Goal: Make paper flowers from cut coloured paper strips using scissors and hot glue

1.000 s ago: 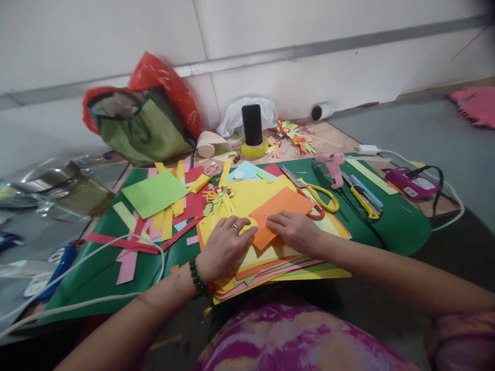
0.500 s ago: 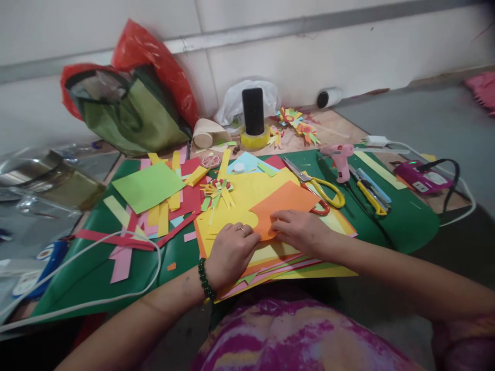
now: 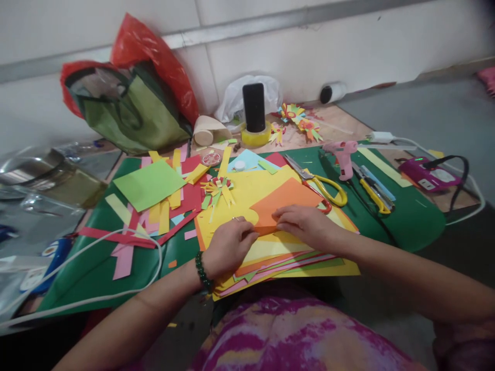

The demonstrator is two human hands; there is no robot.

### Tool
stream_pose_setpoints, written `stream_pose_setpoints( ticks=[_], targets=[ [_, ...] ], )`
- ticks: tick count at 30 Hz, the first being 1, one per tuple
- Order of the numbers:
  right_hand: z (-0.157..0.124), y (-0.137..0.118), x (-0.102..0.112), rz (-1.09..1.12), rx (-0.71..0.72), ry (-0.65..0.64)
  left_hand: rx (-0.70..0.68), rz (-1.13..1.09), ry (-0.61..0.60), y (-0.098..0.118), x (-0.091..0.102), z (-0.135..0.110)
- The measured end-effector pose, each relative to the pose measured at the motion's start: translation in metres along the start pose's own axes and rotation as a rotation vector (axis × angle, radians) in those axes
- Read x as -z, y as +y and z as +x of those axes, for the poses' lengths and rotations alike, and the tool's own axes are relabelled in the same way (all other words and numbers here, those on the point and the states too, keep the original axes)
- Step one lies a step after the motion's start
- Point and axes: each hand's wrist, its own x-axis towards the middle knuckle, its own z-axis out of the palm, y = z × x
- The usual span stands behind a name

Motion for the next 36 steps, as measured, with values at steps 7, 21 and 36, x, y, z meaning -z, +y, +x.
stream_pose_setpoints(
  ticks=[7,21,36],
  targets=[
    [-0.009,-0.007,-0.008,0.019,0.034,0.030,0.028,-0.041,-0.042,-0.003,0.005,0.013],
    [-0.009,-0.016,-0.014,-0.065,0.038,0.084,-0.017,-0.056,-0.036,-0.004,-0.001,0.020],
    [0.007,-0.023,-0.021,-0.088,-0.248,0.001,-0.036,-0.055,0.066,-0.026,0.010,0.017]
  ],
)
